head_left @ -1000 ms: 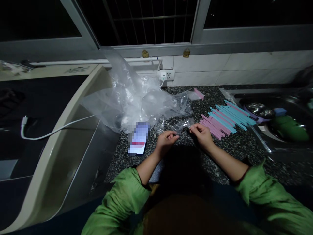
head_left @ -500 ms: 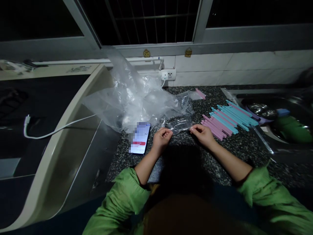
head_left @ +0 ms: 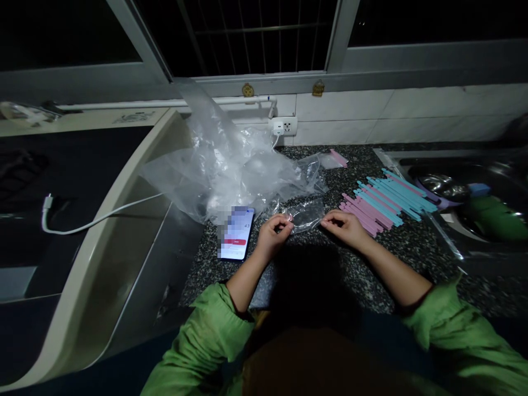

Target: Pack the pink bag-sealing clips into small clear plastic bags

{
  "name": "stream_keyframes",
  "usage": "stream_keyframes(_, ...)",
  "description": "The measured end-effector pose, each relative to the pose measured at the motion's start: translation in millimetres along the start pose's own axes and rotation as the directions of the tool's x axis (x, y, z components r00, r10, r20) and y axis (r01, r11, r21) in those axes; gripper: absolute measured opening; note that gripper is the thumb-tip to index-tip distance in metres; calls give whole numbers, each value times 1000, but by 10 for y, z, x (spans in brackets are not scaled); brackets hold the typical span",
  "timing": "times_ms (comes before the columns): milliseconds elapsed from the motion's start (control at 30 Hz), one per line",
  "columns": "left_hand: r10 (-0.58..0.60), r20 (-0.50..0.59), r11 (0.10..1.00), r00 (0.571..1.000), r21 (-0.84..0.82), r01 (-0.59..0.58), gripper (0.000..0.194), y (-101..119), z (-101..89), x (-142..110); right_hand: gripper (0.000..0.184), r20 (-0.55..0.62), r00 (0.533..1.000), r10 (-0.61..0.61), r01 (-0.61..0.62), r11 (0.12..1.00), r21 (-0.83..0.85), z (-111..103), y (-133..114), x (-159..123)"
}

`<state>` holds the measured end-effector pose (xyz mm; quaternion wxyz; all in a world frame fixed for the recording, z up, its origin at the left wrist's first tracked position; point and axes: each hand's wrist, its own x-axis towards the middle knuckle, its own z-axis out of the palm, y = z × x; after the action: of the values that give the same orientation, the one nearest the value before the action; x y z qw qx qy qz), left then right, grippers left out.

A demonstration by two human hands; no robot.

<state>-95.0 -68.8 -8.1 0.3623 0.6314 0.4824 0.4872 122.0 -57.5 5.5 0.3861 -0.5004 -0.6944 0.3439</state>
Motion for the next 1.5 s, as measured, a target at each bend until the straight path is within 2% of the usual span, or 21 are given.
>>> stream_keyframes(100,16,15,1000,1000,-1,-16,5,11,2,-5,30,-1,996,87,-87,994,64,-38,-39,12)
stream_keyframes(200,46,83,999,996,-30,-44,3,12,16,-13,32,-39,994,106,-100,988,121,-52,-57,32)
stream_keyframes(333,-16,89,998,996,-63,21,3,14,23,-17,34,-24,991,132,-129,986,103,-13,-39,36)
stream_keyframes(500,-186,-17,973,982,-143,181,8,-3,11,2,37,200,965,168,-184,981,64,8,-67,-9)
stream_keyframes(600,-243,-53,959,969,-162,232,8,-10,7,20,38,348,916,198,-227,973,43,-2,-111,-37)
stream_keyframes(700,-253,-17,955,967,-164,246,10,15,5,26,39,455,864,215,-259,965,35,2,-150,-45)
stream_keyframes(767,-241,64,955,968,-159,249,12,42,11,14,39,438,873,217,-264,963,50,20,-168,-38)
stream_keyframes(867,-208,207,957,956,-159,242,14,77,39,-27,41,310,923,228,-267,960,87,69,-185,-19)
stream_keyframes(1000,-186,296,952,937,-181,246,16,94,84,-78,40,282,926,250,-293,948,123,136,-199,-16)
stream_keyframes(1100,-174,306,954,936,-182,237,18,90,92,-86,39,287,926,244,-293,946,143,165,-201,-32)
stream_keyframes(1233,-210,264,950,942,-174,260,18,86,82,-80,37,283,930,234,-285,946,154,181,-185,-49)
stream_keyframes(1500,-251,242,912,937,-266,312,13,120,83,-80,39,293,928,230,-274,954,121,180,-157,-60)
